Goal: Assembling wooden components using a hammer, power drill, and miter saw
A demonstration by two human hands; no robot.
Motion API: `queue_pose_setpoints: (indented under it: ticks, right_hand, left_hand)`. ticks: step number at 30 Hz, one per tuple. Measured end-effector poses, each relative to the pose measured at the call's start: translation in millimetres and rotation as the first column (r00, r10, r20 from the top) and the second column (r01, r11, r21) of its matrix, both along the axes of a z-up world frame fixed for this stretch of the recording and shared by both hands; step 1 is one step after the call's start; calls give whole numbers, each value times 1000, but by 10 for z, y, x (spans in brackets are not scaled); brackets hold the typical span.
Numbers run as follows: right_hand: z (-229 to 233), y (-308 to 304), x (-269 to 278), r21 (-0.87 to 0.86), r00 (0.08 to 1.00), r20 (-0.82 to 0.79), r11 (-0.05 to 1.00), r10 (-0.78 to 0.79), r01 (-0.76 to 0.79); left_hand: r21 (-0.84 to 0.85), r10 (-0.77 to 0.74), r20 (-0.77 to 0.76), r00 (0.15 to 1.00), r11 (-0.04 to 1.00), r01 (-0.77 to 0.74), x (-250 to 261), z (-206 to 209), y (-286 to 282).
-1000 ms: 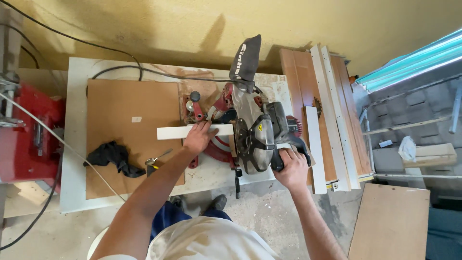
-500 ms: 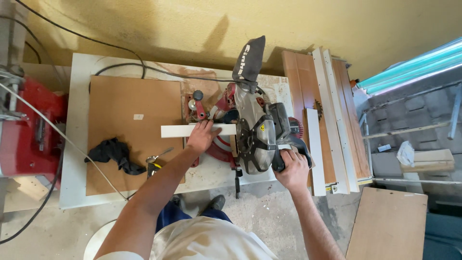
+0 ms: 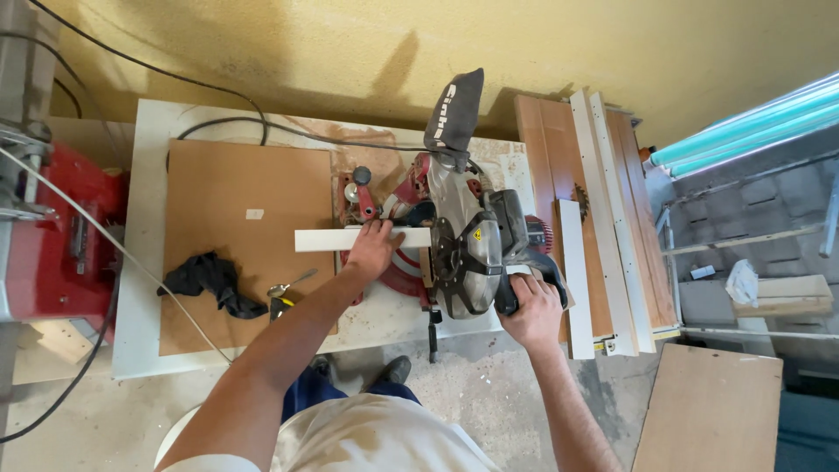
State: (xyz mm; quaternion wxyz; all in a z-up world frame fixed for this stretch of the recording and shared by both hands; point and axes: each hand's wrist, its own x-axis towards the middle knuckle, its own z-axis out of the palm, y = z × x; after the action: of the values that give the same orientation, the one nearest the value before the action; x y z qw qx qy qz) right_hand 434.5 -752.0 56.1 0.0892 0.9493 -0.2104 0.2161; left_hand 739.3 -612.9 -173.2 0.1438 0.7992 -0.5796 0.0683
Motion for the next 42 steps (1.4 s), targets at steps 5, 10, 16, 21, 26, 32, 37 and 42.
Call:
queue_pose_setpoints:
  ticks: [5,10,16,21,26,32,37,42]
  right_hand:
    - [57,10,14,2,1000,-5,1000,21,-21]
    - [170,-4,49,-32,999,-19,999,29,-29]
    - [244,-138,49,-59,998,-56,998,25,-28]
    - [826,-96,283,34,982,-129,990,137,-134]
    - [1158,-159,421,60,963,-208,985,170,-161]
    - [955,-155,336,35,971,-228,997,75,-69]
    - [636,-162,194,-13,978,-202,998,52,-56]
    - [450,-169,119,-21,979,-197,998,57,-63]
  left_hand:
    - [12,28,-2,1000,1000,-28,-53,-65,-71]
    - [81,54,-22,998,995,-52,-75,61,-62]
    - [84,73,-40,997,994,-70,-99,257,-23]
    - [99,66,-44,997,993,-61,-90,138,-47]
    - [78,61,-14,998,995,-60,-55,194,-35]
    - [42,53,-6,999,998,-53,-80,101,-33]
    - [14,51,-25,998,999,-51,-89,190,0]
    - [2,59,-19,998,998,-59,-63,-7,-95]
